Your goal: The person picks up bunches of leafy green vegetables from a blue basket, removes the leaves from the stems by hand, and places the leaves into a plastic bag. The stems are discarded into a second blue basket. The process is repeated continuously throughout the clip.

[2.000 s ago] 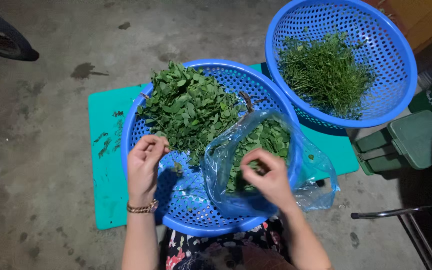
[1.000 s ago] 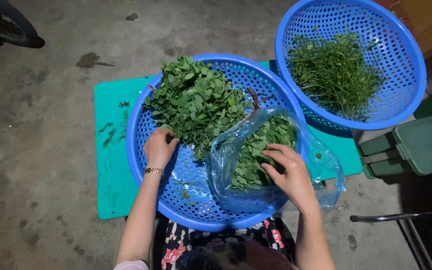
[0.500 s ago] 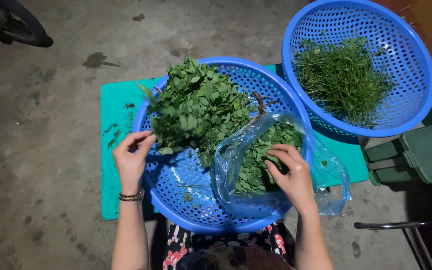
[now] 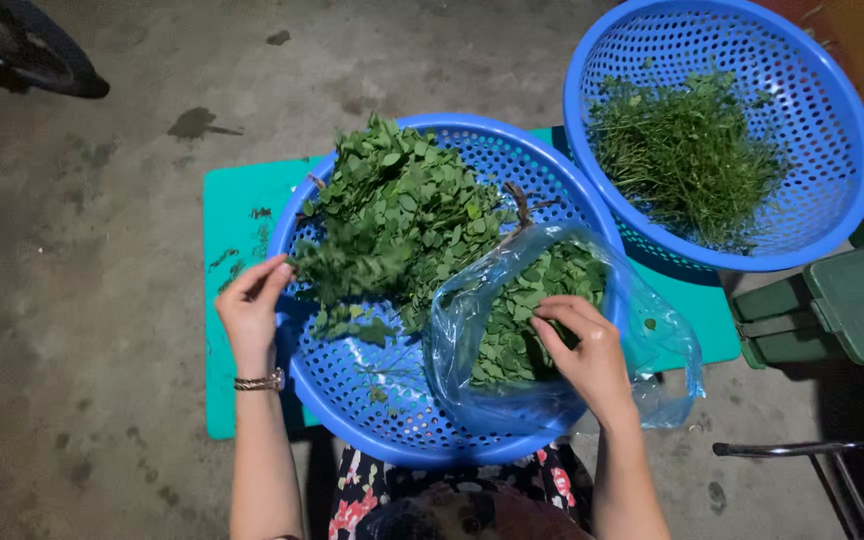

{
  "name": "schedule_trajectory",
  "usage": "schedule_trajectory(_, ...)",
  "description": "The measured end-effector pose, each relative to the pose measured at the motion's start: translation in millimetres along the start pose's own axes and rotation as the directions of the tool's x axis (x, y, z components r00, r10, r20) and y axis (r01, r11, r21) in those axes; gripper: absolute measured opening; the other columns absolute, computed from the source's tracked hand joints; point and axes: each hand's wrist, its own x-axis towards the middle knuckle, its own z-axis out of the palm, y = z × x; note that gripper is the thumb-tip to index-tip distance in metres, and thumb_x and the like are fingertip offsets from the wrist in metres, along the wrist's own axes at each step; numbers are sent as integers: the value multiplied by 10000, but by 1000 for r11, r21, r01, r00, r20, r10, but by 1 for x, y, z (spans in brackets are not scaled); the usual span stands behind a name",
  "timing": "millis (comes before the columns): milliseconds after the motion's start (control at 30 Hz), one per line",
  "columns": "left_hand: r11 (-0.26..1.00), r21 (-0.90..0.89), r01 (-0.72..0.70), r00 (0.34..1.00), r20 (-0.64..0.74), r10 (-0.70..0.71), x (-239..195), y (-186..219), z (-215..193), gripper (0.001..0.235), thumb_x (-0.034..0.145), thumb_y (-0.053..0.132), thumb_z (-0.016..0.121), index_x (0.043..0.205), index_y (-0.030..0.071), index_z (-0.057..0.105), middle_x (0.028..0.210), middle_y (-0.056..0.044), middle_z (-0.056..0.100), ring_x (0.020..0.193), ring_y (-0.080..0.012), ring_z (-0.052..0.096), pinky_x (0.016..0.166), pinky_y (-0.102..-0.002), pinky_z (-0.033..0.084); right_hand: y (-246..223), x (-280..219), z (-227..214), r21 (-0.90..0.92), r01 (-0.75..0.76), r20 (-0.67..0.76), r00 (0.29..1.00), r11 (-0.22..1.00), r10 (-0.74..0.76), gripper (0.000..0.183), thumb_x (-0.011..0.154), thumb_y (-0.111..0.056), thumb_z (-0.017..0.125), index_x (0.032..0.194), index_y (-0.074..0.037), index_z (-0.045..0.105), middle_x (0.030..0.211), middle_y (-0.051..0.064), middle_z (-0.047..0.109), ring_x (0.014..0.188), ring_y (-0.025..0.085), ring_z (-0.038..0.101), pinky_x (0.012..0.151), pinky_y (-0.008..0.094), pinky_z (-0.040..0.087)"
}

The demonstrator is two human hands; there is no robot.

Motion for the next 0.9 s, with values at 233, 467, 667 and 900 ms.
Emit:
schedule_trajectory(233,988,-20,153,987,58,-152,4,-18,-4,205,908,40,775,1098,7,706,913,-39,728,776,-47,632,676,-196,486,-5,1,5,-10,34,27,999,999,-34,157,872,-107,749,995,-11,746,1038,94,741,911,233,728,788,316,551)
schedule_trajectory(467,465,-767,443,880,273,-388,14,-46,-16,136,1012,107,673,1138,77,632,1048,-31,714,829,-97,673,741,-276,543,-3,-1,1,-5,-61,23,998,998,61,142,873,-115,744,979,-21,754,1030,76,746,877,212,724,691,308,536)
schedule_trajectory(667,954,-15,300,948,114,-297,10,-50,-6,138,965,57,730,1091,33,678,1043,-129,737,852,-115,633,752,-264,503,-1,-4,5,7,70,29,997,998,-70,158,895,-116,743,1012,-11,736,1048,75,729,896,198,717,737,290,547)
schedule_trajectory(900,848,-335,411,889,353,-291,13,-8,-9,119,940,82,723,1019,57,637,1258,-157,698,997,-131,683,877,-259,536,-4,-2,-2,-22,-56,51,997,998,57,142,889,-136,733,992,-42,762,1034,39,750,736,129,679,459,262,444)
